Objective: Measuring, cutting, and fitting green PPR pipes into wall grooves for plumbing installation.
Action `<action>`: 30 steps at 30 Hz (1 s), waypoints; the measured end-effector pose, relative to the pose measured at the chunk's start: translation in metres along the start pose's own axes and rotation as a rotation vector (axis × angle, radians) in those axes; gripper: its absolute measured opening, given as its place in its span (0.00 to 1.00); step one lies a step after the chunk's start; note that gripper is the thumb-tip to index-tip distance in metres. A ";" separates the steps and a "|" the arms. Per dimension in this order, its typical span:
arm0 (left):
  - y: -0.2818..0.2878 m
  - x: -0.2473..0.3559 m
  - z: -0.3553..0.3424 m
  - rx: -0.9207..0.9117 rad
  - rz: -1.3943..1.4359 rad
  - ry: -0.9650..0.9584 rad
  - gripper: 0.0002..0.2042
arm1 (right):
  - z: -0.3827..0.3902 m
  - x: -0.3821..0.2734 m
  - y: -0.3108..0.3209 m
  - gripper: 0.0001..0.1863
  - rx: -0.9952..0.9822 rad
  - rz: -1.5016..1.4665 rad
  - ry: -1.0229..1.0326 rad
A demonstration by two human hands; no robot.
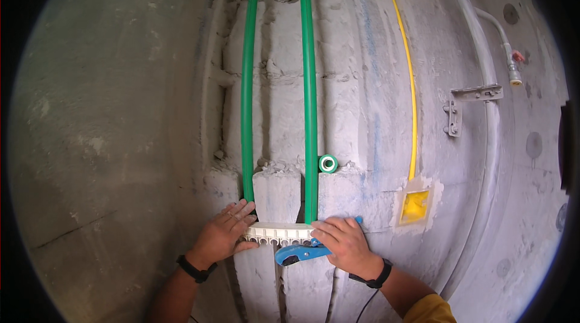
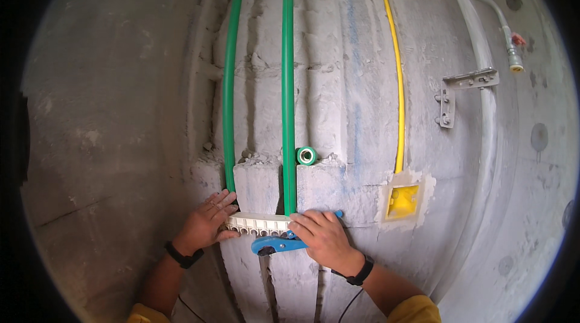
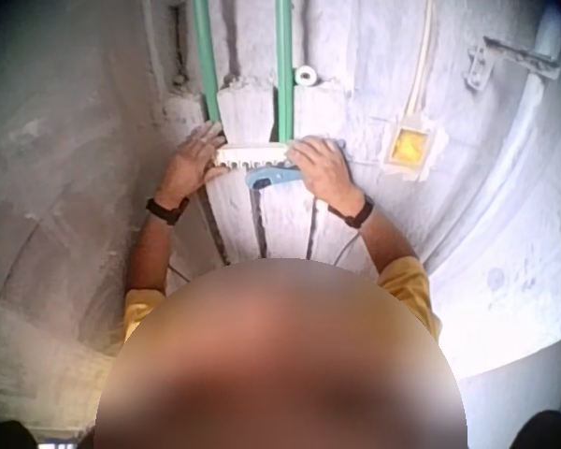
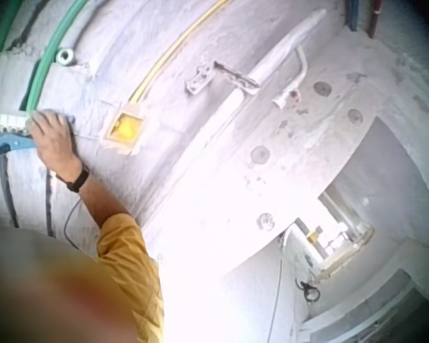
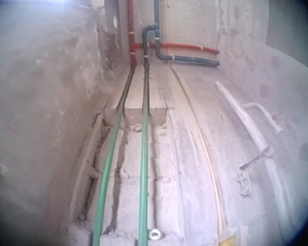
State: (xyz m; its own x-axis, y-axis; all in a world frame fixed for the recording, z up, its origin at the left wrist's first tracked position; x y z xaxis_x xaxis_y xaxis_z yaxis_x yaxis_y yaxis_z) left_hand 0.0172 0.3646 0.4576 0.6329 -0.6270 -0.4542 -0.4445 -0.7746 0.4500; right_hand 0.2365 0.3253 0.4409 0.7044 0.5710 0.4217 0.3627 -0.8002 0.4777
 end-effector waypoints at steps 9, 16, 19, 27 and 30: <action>0.001 0.001 0.000 0.008 0.010 0.011 0.27 | 0.001 -0.001 0.002 0.25 0.020 -0.036 -0.019; -0.001 0.005 0.000 -0.014 0.023 0.015 0.27 | 0.008 -0.002 0.004 0.26 0.060 -0.051 -0.039; 0.008 0.029 0.012 -0.030 -0.045 0.065 0.27 | 0.025 -0.012 0.008 0.26 0.054 -0.091 -0.074; -0.040 0.209 0.203 -0.531 0.263 0.523 0.26 | 0.173 -0.107 -0.051 0.24 -0.270 -0.712 -0.043; -0.074 0.274 0.335 -0.766 0.426 0.911 0.33 | 0.219 -0.155 -0.082 0.17 -0.378 -1.033 0.025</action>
State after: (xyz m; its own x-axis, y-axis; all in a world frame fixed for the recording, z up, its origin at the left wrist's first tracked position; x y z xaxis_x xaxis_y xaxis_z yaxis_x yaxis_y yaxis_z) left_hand 0.0113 0.2225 0.0417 0.8720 -0.2940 0.3913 -0.4325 -0.0886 0.8973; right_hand 0.2314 0.2614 0.1672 0.1543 0.9402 -0.3037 0.5572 0.1710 0.8126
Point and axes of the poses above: each hand's wrist, its own z-axis away from the middle knuckle, its own y-axis out of the back of the hand, x = y × z, the point moved 8 cm from there along -z, towards the middle knuckle
